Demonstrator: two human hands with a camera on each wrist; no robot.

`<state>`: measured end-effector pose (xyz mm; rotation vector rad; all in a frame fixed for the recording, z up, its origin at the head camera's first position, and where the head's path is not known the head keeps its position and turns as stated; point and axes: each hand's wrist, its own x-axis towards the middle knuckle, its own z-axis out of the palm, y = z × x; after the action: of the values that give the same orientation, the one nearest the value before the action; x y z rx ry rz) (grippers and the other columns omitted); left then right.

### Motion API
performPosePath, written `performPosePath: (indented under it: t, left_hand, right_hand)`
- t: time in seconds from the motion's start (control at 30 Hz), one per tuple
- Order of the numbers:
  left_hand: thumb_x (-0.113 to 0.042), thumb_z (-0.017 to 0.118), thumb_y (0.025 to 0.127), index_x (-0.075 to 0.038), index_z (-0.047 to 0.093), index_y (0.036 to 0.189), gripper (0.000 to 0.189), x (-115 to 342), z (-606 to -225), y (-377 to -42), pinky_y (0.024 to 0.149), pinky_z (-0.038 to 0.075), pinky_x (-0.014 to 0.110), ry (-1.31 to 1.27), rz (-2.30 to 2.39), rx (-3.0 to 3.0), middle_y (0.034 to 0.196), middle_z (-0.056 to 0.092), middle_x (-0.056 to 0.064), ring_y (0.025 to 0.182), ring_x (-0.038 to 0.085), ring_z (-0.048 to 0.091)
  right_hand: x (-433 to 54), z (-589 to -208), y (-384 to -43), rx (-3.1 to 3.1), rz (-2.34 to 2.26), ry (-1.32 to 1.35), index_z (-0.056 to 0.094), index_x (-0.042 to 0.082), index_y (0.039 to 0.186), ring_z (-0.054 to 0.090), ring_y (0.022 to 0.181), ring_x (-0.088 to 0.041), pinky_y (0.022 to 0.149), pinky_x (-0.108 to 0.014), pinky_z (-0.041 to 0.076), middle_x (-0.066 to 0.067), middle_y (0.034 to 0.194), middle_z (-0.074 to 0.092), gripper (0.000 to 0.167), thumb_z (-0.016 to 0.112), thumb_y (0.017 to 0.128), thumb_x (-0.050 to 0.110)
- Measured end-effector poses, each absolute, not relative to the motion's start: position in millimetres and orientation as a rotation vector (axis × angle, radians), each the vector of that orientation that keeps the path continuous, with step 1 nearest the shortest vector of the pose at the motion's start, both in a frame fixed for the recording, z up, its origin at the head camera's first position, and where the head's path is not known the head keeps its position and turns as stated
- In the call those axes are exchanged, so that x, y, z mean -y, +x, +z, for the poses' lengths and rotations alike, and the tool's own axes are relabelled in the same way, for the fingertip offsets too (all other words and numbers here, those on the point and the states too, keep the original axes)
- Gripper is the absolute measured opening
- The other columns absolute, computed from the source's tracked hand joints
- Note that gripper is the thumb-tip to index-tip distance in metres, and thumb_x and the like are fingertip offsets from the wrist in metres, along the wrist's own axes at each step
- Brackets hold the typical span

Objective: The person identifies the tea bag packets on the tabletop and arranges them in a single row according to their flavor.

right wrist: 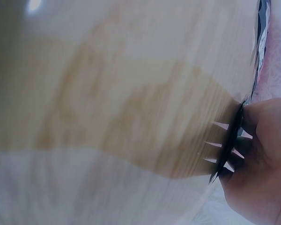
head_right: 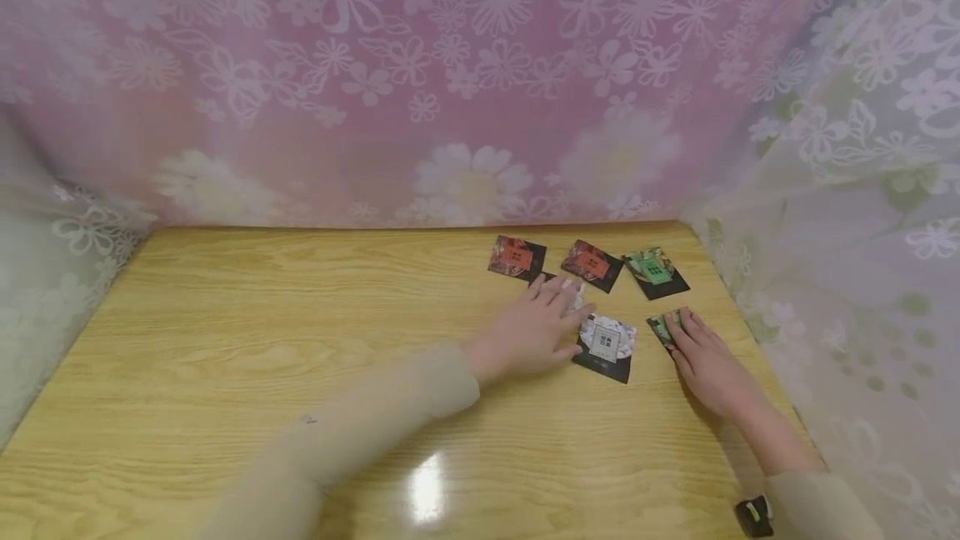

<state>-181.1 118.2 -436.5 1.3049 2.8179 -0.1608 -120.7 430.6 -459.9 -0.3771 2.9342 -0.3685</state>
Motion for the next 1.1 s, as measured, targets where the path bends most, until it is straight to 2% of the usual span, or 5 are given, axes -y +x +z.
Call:
performPosePath:
  t: [0.33, 0.5, 0.7, 0.87, 1.1]
  left_hand:
    - [-0.063, 0.026, 0.112, -0.038, 0.009, 0.172, 0.067, -157.0, -447.5, -167.3, 0.14, 0.012, 0.039, 1.376, -0.401, -2.733, 0.182, 0.007, -0.001, 0.169, 0.019, 0.004]
    - [-0.058, 0.025, 0.114, -0.037, 0.003, 0.172, 0.066, -158.3, -446.5, -164.1, 0.14, 0.012, 0.034, 1.436, -0.507, -2.657, 0.181, 0.004, -0.005, 0.168, 0.014, 0.006]
    - [-0.052, 0.024, 0.116, -0.034, -0.002, 0.172, 0.065, -150.4, -445.5, -165.0, 0.14, 0.009, 0.033, 1.503, -0.561, -2.584, 0.181, 0.002, -0.005, 0.168, 0.012, 0.005]
    - [-0.045, 0.024, 0.117, -0.031, 0.003, 0.173, 0.061, -142.3, -445.1, -163.4, 0.139, 0.011, 0.031, 1.543, -0.537, -2.558, 0.181, 0.006, -0.004, 0.168, 0.013, 0.008]
    - [-0.034, 0.02, 0.118, -0.027, 0.008, 0.173, 0.057, -124.2, -449.8, -157.4, 0.138, 0.013, 0.026, 1.577, -0.489, -2.521, 0.181, 0.009, -0.003, 0.168, 0.011, 0.009]
  right_hand:
    - [-432.5, -464.8, -120.4, -2.976, -0.343, -0.425, 0.028, -0.014, 0.161, 0.014, 0.156, -0.061, 0.127, -0.075, 0.019, -0.048, 0.162, 0.02, 0.056, 0.045, 0.114, 0.01]
    - [-433.5, -467.0, -119.5, -2.97, -0.34, -0.429, 0.026, -0.014, 0.162, 0.013, 0.156, -0.062, 0.129, -0.074, 0.015, -0.049, 0.162, 0.02, 0.056, 0.044, 0.114, 0.01]
    - [-431.2, -464.2, -120.2, -2.962, -0.364, -0.405, 0.026, -0.014, 0.162, 0.014, 0.156, -0.062, 0.127, -0.076, 0.017, -0.048, 0.163, 0.019, 0.057, 0.043, 0.115, 0.011]
    - [-429.6, -461.7, -119.9, -2.964, -0.359, -0.403, 0.027, -0.015, 0.161, 0.014, 0.156, -0.062, 0.125, -0.076, 0.019, -0.048, 0.162, 0.02, 0.056, 0.044, 0.114, 0.01]
    - [-433.4, -468.5, -118.5, -2.975, -0.389, -0.443, 0.025, -0.013, 0.163, 0.011, 0.157, -0.061, 0.13, -0.073, 0.01, -0.048, 0.163, 0.019, 0.056, 0.042, 0.115, 0.011]
